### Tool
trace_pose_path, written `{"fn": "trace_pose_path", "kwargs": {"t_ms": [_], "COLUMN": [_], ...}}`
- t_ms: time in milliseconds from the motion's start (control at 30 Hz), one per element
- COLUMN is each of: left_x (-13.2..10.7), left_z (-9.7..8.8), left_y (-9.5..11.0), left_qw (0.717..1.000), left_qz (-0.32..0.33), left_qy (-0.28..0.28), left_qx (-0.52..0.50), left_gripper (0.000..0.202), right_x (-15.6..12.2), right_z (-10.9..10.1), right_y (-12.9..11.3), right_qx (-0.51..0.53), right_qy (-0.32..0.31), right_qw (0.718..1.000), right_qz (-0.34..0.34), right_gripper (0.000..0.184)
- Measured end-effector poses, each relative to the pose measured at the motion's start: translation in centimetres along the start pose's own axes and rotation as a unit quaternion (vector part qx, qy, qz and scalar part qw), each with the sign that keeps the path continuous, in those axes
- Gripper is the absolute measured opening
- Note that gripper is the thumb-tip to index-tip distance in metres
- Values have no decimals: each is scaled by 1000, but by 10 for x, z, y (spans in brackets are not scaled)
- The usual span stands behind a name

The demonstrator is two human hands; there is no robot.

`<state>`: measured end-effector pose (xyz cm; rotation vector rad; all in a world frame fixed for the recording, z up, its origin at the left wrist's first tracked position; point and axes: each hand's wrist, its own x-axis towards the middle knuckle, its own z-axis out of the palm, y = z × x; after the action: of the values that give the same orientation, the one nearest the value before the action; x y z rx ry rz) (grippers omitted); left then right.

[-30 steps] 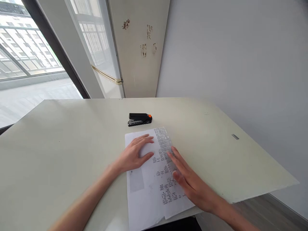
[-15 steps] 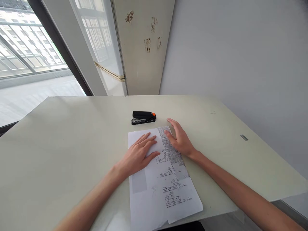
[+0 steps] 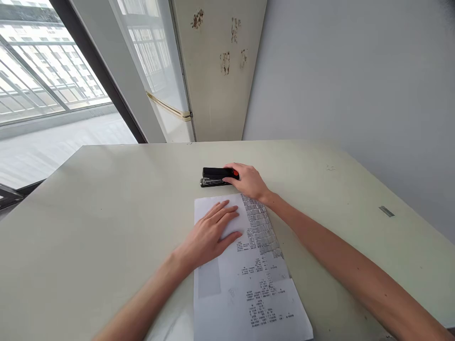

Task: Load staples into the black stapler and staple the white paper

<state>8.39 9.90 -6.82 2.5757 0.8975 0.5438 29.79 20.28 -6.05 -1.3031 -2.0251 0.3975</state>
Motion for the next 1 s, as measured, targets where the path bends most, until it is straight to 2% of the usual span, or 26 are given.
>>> {"fn": "trace_pose_path", "kwargs": {"t_ms": [100,200,300,400,500,567,767,1000], "left_x": [0,0,0,1,1,0,-3,-6], "left_z": [0,0,-3,-10,-22,-30,-44,-52], "left_y": [-2,-2,-5,-14,-26,-34,-49,-53], "left_qw": [1000,999,999,999,997,996,994,992], "left_qz": [20,27,18,6,-20,-40,-77,-103], "left_qy": [-1,-6,-20,-42,-54,-58,-55,-70], "left_qx": [7,18,27,34,43,49,50,36], "left_gripper": [53,56,58,64,66,66,65,64], "right_x": [-17,-45,-76,-106,-128,-135,-134,-135], "right_z": [-12,-32,-54,-72,-83,-86,-87,-90], "right_y": [5,13,26,42,55,58,45,37], "right_qx": [9,30,58,92,126,137,134,148], "right_qy": [28,82,125,142,130,112,52,6], "right_qw": [1000,996,987,974,965,965,977,980], "right_qz": [9,24,78,149,191,195,158,133], "right_gripper": [23,26,32,37,41,41,38,37]}}
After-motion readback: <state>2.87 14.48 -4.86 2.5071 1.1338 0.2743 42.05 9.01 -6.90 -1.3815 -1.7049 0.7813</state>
